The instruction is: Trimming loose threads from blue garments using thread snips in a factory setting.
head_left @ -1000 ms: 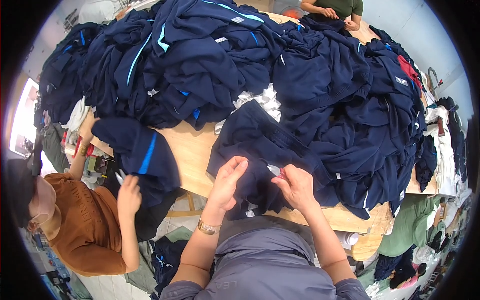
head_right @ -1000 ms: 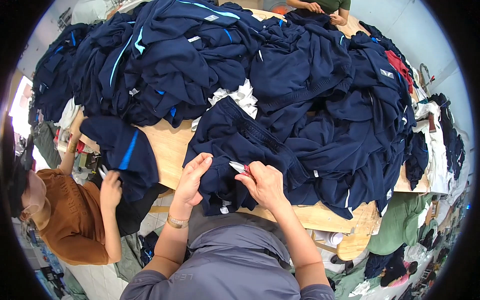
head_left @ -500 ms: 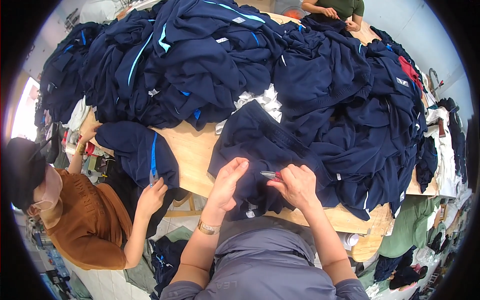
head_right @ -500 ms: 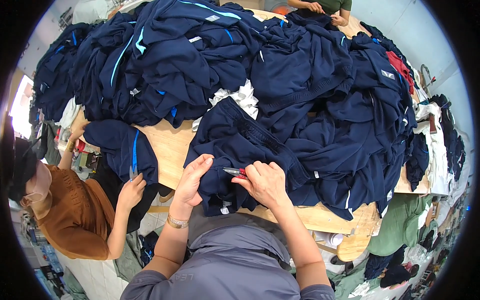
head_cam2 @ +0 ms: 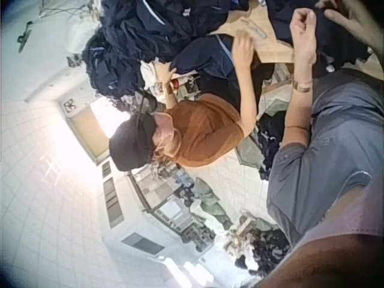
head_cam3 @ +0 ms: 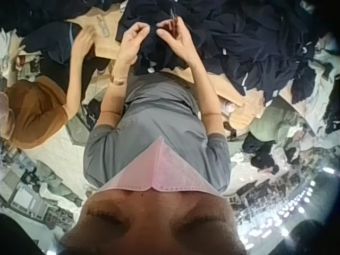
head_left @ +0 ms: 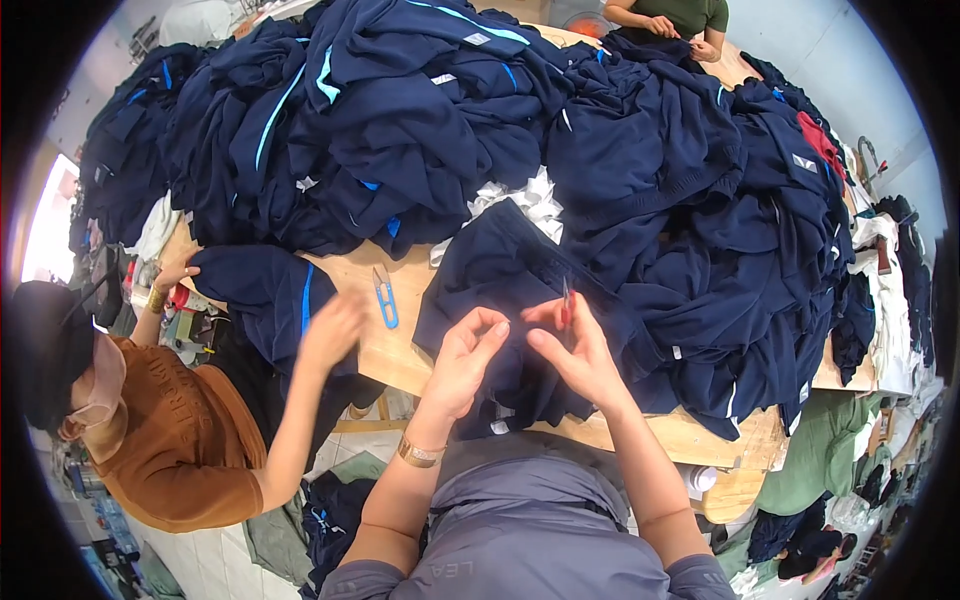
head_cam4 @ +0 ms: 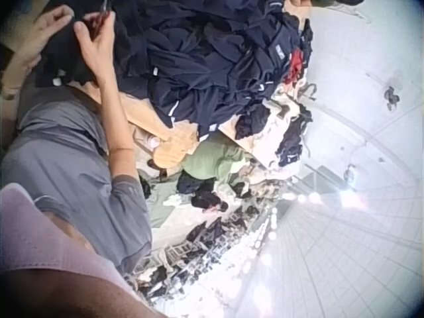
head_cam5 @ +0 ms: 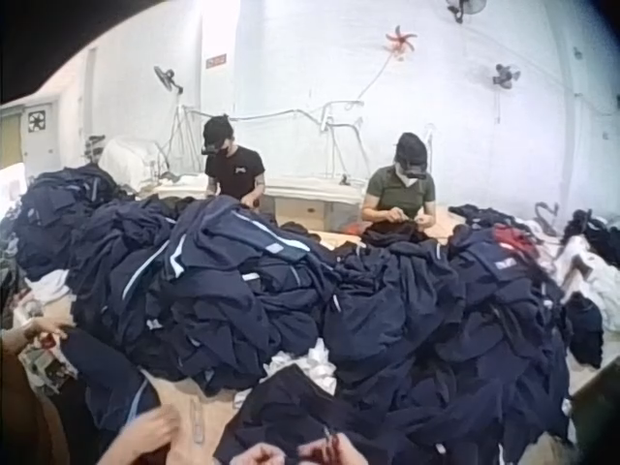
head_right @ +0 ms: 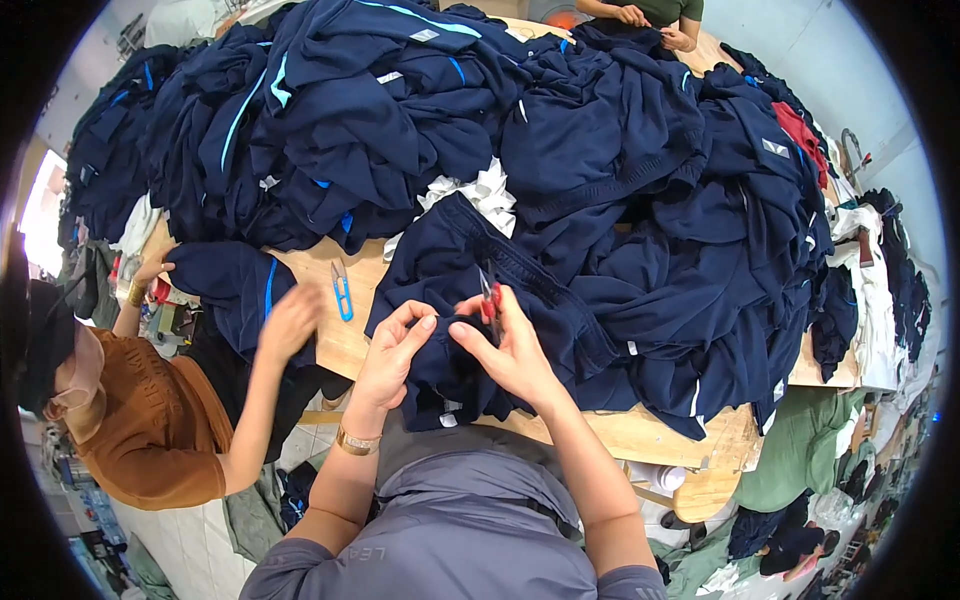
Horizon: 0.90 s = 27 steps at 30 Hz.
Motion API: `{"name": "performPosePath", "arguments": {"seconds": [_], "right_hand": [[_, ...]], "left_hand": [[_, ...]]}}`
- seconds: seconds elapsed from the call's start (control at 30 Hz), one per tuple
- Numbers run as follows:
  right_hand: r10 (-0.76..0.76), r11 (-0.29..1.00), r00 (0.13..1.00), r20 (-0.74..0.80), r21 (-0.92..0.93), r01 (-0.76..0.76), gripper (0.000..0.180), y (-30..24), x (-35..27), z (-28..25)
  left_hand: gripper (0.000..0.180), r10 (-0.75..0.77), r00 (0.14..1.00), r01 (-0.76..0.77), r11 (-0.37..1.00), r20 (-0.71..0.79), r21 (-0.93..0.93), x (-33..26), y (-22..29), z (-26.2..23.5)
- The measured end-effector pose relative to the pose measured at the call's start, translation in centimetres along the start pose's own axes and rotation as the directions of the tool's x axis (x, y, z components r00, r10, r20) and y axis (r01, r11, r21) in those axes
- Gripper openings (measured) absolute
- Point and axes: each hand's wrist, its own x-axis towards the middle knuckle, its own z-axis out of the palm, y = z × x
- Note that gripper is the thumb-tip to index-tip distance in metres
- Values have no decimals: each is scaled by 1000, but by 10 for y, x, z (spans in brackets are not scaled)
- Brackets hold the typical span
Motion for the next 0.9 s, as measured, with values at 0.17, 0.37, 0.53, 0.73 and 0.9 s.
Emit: {"name": "performPosePath", "arguments": {"seconds": [0.17,0.37,0.53,0.73,0.9], "right_hand": [[160,939,984,-82,321,-126,28,16,10,-6],[263,872,957,-123,455,-181,27,24,8,-11],[291,866,947,-138,458,-200,27,35,8,-14],[351,875,915,-197,417,-246,27,23,12,-28],[331,873,918,-216,439,-212,26,46,15,-31]], "left_hand": [[17,450,893,-296,635,-30,714,7,10,4],[18,619,784,-278,290,42,916,3,5,-12],[10,299,939,-119,745,-170,656,-6,1,-4],[33,206,972,-6,512,-116,859,-31,-3,-22],[47,-113,973,205,38,-200,978,-63,-32,-49]]}}
